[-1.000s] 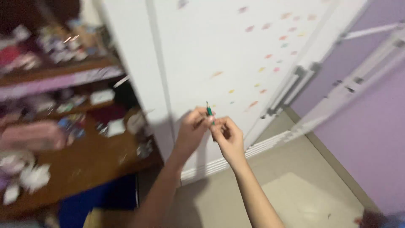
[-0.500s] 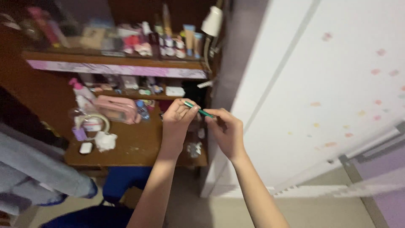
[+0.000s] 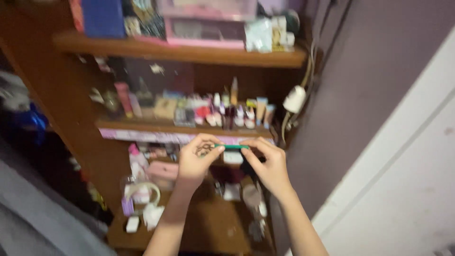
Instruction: Organizing and sorting various personal items, including cosmetics, skincare products, and small packets, on a desk and multi-tiered shelving unit.
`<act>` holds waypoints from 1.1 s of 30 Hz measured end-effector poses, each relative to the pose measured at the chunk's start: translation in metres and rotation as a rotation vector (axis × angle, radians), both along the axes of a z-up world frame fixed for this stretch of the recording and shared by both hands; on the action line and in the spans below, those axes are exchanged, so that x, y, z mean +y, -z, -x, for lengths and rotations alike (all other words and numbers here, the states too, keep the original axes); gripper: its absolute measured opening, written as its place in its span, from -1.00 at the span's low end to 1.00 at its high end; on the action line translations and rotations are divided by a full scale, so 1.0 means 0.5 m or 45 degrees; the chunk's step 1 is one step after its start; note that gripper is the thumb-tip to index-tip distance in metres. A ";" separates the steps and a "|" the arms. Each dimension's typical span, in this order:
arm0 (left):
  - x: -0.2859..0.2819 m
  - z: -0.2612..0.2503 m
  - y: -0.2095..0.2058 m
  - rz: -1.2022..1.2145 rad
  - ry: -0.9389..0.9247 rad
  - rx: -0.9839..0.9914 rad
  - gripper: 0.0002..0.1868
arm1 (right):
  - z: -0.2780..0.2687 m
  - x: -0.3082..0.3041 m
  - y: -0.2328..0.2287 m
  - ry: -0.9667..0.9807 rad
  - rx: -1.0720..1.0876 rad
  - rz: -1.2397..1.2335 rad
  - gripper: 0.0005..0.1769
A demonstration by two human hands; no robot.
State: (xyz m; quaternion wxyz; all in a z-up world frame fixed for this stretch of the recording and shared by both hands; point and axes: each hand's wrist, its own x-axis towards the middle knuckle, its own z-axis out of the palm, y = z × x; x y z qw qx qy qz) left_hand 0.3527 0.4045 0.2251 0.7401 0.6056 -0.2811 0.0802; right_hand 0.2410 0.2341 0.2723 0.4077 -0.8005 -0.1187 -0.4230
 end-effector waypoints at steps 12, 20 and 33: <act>0.117 -0.154 -0.302 -0.550 -0.287 -0.987 -0.86 | -0.179 0.067 -0.259 0.012 -0.240 0.567 -0.83; 0.070 -0.318 -0.458 -0.758 -0.597 -1.243 -0.85 | -0.319 0.010 -0.436 0.044 -0.260 0.715 -0.79; -0.024 -0.437 -0.632 -0.787 -0.873 -1.345 -0.84 | -0.505 -0.100 -0.571 0.249 -0.433 0.701 -0.84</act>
